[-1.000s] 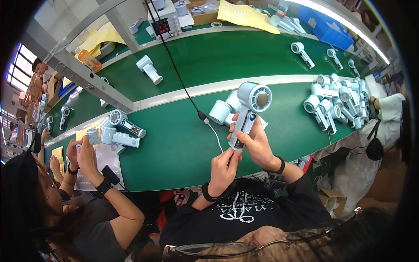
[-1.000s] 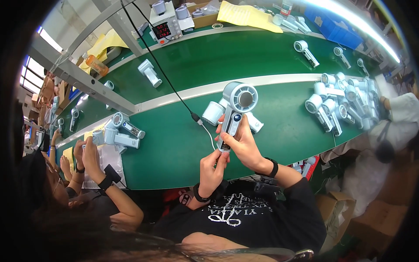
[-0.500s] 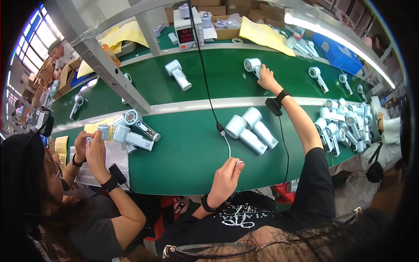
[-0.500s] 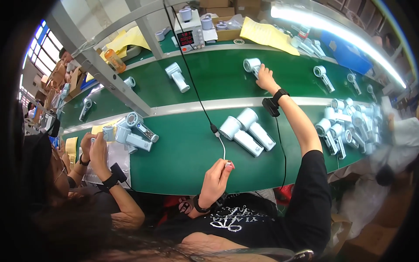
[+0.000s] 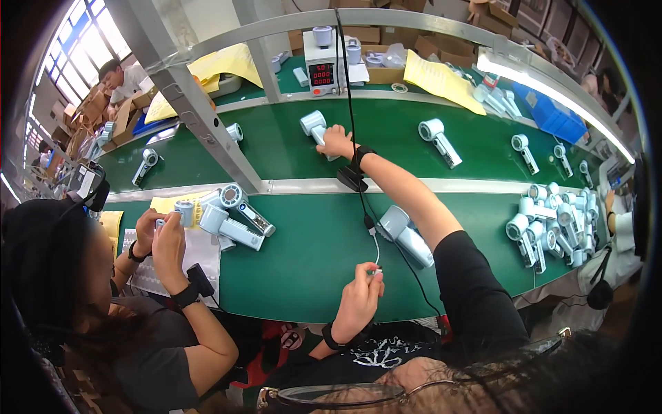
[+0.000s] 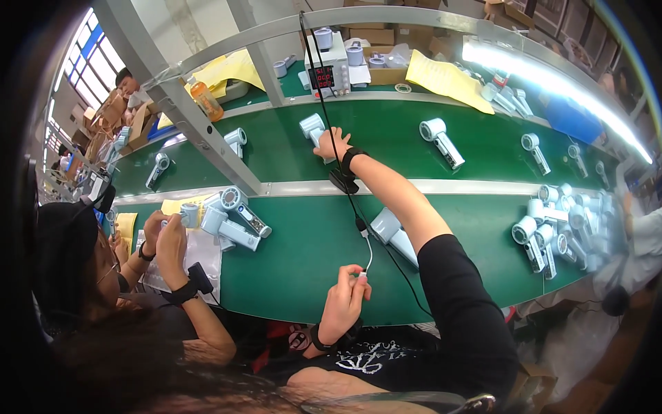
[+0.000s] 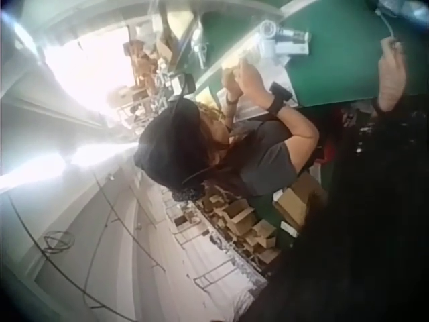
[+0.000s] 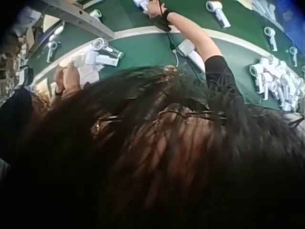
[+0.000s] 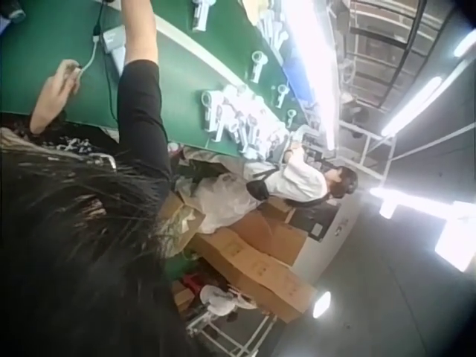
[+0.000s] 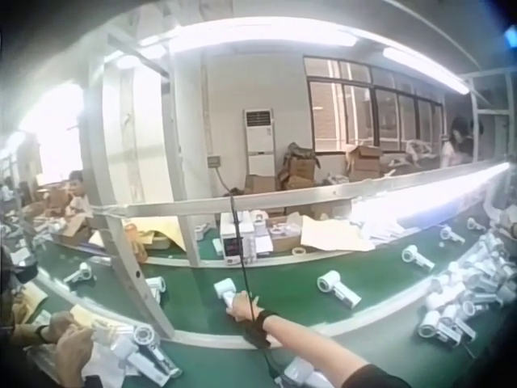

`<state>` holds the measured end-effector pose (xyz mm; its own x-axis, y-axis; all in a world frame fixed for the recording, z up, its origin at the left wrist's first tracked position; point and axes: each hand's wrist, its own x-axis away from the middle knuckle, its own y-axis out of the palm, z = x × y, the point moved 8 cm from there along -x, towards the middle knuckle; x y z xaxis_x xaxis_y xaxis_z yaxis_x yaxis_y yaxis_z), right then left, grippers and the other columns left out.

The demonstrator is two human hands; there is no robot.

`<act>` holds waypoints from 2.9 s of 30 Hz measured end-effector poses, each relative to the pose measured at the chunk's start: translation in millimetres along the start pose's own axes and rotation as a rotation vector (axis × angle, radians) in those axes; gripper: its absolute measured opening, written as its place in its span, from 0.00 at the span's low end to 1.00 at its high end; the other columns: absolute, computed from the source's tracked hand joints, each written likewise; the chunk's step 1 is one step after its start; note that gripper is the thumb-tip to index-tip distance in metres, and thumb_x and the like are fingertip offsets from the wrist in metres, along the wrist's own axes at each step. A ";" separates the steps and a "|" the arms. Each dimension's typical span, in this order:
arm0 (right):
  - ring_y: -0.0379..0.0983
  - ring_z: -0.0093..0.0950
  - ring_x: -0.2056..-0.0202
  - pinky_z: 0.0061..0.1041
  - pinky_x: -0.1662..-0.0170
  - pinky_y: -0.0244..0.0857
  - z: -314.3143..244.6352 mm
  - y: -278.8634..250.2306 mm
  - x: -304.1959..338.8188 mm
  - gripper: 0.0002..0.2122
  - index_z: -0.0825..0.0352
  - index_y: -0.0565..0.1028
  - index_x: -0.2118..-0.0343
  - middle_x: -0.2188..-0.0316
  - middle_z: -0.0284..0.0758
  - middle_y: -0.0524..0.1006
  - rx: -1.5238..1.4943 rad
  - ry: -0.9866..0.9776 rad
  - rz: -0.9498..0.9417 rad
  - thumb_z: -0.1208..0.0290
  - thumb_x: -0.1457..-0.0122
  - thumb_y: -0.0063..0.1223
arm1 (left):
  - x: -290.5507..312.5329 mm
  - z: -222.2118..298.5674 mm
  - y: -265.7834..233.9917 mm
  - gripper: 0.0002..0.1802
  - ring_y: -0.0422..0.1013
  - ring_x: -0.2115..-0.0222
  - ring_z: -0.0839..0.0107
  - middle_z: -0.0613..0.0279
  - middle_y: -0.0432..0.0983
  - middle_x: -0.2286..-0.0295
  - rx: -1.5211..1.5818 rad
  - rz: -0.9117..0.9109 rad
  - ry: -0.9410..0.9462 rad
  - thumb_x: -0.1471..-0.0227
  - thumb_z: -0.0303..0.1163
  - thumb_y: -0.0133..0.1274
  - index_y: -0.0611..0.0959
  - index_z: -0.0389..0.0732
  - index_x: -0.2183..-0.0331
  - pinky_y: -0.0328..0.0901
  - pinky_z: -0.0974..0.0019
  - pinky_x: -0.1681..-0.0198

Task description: The person tests a handheld fan by plugging a cable into its base, pressing buttons, and observing the display before setting it aside and repeating the process with another fan.

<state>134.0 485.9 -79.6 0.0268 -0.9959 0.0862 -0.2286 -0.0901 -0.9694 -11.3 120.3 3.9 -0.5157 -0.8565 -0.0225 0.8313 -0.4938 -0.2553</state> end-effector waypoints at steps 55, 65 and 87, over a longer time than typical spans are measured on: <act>0.67 0.27 0.58 0.29 0.54 0.66 -14.8 -54.9 412.9 0.25 0.68 0.54 0.45 0.52 0.35 0.62 -1.733 -0.074 0.583 0.79 0.45 0.46 | 10.5 24.4 45.5 0.03 0.74 0.79 0.76 0.59 0.77 0.79 0.084 0.170 0.165 0.48 0.19 0.52 0.76 0.31 0.68 0.64 0.76 0.77; 0.67 0.26 0.58 0.28 0.53 0.65 -13.5 -50.9 411.2 0.24 0.67 0.54 0.45 0.54 0.36 0.64 -1.733 0.013 0.469 0.83 0.46 0.45 | 4.0 9.3 47.9 0.05 0.73 0.77 0.78 0.61 0.78 0.78 0.203 0.043 0.027 0.46 0.21 0.52 0.76 0.30 0.66 0.64 0.76 0.75; 0.67 0.25 0.57 0.27 0.53 0.66 -15.9 -53.1 412.7 0.25 0.68 0.52 0.45 0.52 0.38 0.63 -1.721 0.005 0.507 0.83 0.44 0.45 | 0.8 5.7 36.9 0.07 0.73 0.79 0.71 0.57 0.78 0.77 0.055 0.112 0.078 0.57 0.23 0.62 0.81 0.31 0.73 0.65 0.70 0.74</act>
<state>141.7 79.6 11.1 -0.3630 -0.9254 -0.1089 -0.8660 0.2919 0.4059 20.0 100.5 0.0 -0.4321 -0.8933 -0.1233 0.8934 -0.4055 -0.1934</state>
